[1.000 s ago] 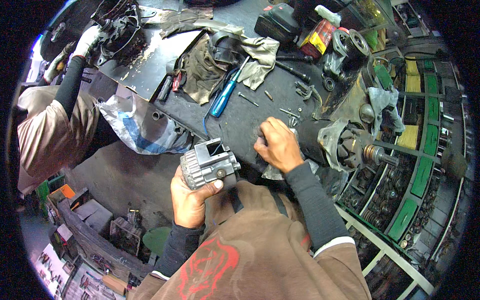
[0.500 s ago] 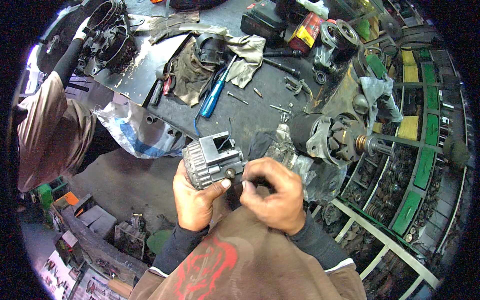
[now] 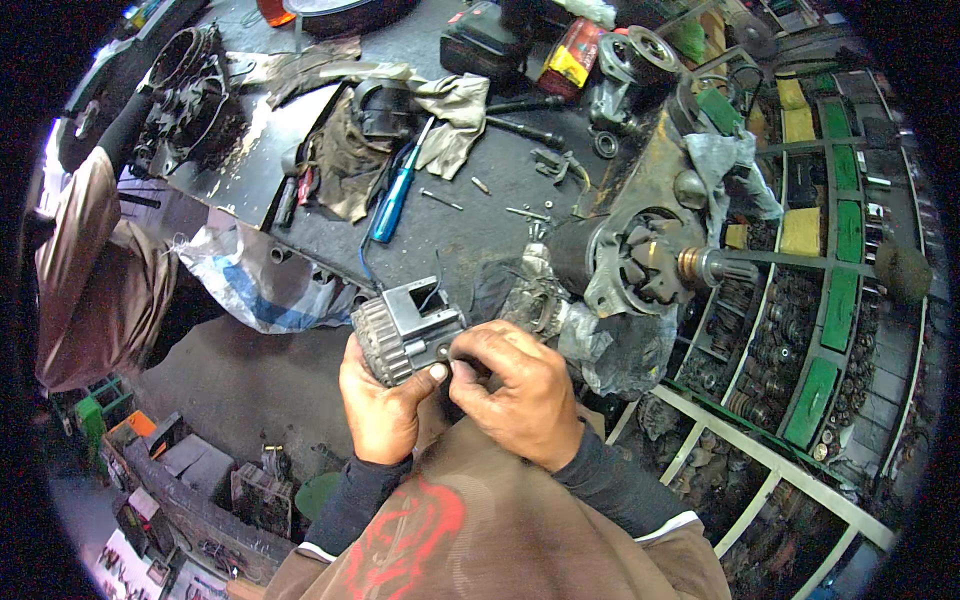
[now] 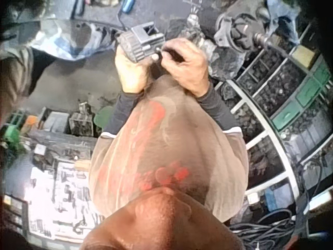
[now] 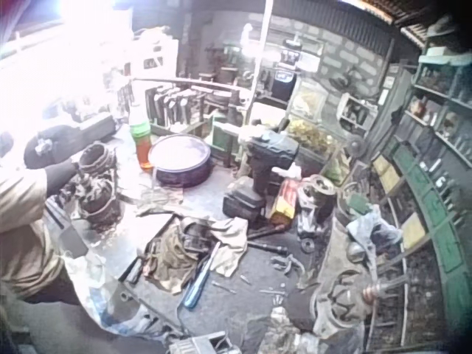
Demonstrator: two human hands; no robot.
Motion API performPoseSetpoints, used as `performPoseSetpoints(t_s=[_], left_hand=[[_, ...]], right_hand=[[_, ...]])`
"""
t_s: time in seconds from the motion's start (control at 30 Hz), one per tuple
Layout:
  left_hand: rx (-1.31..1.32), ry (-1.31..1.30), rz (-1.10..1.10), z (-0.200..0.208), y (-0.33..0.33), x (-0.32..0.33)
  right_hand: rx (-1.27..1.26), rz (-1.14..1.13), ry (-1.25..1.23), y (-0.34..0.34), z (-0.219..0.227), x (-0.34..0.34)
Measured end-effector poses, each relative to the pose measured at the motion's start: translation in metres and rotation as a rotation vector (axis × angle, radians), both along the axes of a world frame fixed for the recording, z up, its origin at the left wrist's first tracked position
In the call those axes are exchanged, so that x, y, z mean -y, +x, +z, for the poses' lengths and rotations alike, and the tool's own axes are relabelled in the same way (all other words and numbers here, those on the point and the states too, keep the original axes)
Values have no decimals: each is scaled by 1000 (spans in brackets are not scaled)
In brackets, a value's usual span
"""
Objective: The person assembles small metal components into a cylindrical mechanical housing, inserting pins and rotating the assembly to align parts. They handle the housing and internal components by hand, occasionally using a small tool to adjust the fit.
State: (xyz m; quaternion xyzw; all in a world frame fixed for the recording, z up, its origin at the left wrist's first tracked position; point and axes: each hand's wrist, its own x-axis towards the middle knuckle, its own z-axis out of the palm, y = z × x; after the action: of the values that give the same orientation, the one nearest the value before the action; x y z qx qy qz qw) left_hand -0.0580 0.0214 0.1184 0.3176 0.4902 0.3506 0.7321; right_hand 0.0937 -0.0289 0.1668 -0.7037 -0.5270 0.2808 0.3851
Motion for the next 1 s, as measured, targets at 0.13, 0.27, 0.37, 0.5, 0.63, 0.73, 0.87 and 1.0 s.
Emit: performPoseSetpoints(t_s=[0.13,0.27,0.37,0.5,0.63,0.73,0.87,1.0], left_hand=[[-22,-5,-23,-2,2,4],[-45,15,-41,-4,2,4],[-49,19,-27,-1,4,3],[-13,16,-11,-4,5,0],[-45,20,-64,-3,1,-4],[-22,10,-77,-2,2,-2],[-51,19,-73,-3,4,-2],[-64,36,-71,-7,5,1]], right_hand=[[-16,-4,-2,2,-6,5],[-242,-123,-252,3,-2,8],[-226,-105,-239,2,1,8],[105,15,43,5,-8,11],[84,-1,55,8,-7,14],[156,55,71,5,-6,14],[291,126,102,5,-8,15],[328,141,120,7,-11,14]])
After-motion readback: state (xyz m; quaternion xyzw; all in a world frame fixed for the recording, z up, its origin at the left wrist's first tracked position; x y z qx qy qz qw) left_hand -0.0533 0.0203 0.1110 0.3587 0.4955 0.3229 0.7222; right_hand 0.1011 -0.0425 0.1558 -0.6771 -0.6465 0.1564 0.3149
